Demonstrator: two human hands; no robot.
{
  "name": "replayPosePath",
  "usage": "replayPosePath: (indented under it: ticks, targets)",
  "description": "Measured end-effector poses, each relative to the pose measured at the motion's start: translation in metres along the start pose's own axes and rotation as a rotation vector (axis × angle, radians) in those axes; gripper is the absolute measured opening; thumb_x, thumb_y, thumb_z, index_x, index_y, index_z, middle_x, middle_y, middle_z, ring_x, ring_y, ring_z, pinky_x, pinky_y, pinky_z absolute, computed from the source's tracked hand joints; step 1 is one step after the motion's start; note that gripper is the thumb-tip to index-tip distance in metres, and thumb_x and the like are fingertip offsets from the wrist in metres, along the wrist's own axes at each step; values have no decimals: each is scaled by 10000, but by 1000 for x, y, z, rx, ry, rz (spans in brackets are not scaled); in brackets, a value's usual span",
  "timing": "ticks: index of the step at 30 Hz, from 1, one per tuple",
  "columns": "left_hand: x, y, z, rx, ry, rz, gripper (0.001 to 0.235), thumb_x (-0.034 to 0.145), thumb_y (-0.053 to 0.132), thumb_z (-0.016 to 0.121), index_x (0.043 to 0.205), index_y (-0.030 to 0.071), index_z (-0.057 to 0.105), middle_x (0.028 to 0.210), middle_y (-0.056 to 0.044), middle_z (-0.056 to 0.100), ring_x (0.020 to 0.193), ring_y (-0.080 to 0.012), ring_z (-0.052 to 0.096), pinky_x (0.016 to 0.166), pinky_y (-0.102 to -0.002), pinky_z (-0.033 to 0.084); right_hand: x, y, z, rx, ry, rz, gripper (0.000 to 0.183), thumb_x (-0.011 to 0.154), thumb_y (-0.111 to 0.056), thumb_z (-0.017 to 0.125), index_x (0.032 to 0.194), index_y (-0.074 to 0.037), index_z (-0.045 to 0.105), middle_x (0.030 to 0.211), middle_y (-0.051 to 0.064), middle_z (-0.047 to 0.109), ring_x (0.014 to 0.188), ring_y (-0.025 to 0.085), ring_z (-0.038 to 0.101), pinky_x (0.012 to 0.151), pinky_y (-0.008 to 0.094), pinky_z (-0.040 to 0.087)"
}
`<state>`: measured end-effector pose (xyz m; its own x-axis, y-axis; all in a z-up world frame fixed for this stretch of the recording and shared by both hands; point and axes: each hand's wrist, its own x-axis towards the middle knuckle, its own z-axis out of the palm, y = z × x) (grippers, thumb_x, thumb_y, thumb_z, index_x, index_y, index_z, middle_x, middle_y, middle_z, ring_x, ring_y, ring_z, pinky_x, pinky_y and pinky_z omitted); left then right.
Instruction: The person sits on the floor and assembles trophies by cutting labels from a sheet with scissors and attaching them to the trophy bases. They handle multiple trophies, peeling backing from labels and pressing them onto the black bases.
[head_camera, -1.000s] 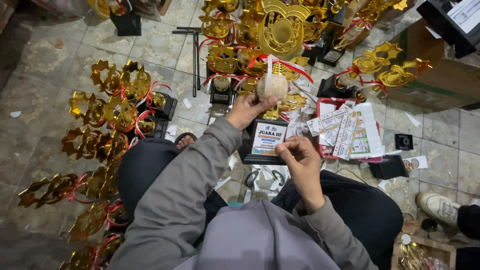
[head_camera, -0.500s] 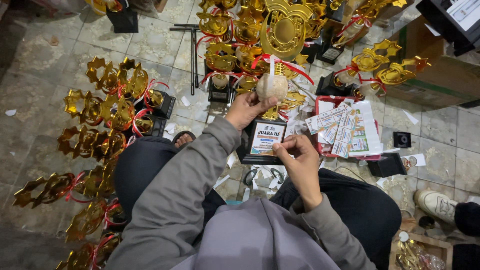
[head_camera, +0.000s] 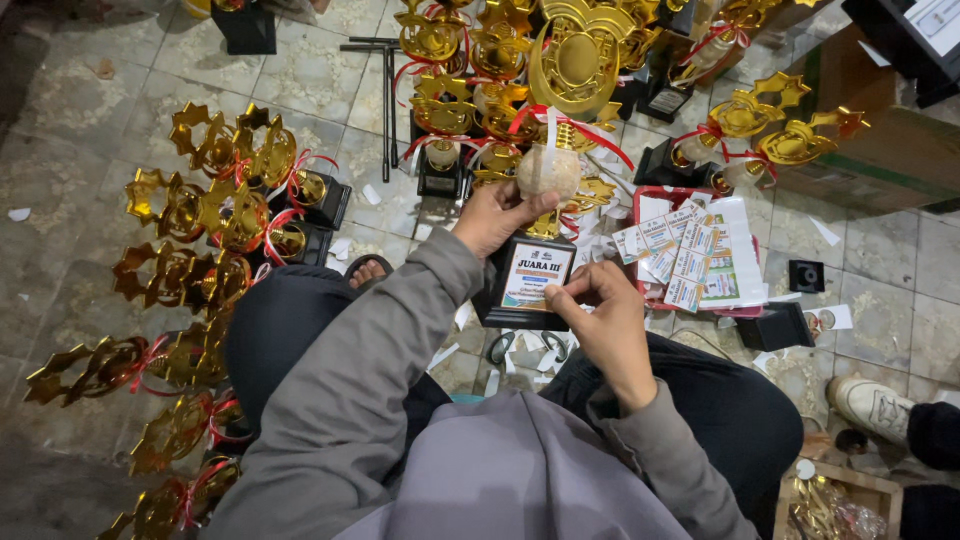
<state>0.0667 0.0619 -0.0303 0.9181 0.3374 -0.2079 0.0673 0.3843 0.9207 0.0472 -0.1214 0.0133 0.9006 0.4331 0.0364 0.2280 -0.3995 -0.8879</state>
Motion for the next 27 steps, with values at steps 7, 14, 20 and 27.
replayPosePath:
  ticks: [7, 14, 20, 27]
  targets:
    - [-11, 10, 4, -76, 12, -9, 349, 652, 331, 852, 759, 72, 644, 563, -21, 561, 548, -65, 545, 512, -173, 423, 3, -7, -7, -2, -26, -18, 215, 693, -93, 800, 648, 1, 611, 720, 122, 581, 672, 202, 615, 609, 284, 506]
    - [-12, 0, -1, -77, -48, 32, 385, 681, 304, 851, 885, 38, 663, 657, -27, 607, 634, -83, 576, 597, -184, 455, 1, -15, -5, 171, -27, 37, 350, 681, -103, 834, 737, -19, 499, 720, 79, 572, 672, 150, 580, 640, 283, 505]
    - [-25, -4, 4, -74, -202, 173, 375, 717, 236, 830, 984, 33, 663, 857, -76, 686, 829, -129, 632, 744, -270, 532, 18, 6, 28, 270, -164, 192, 1055, 541, -232, 872, 1420, -104, 304, 1246, 239, 510, 1123, 310, 530, 950, 407, 438]
    - [-27, 9, -10, -68, -192, 235, 361, 739, 185, 812, 1015, 22, 645, 878, -84, 678, 837, -127, 618, 733, -297, 549, 25, 5, 27, 209, -222, 67, 763, 734, -516, 651, 1337, -110, 419, 1190, 227, 549, 1109, 313, 513, 965, 466, 403]
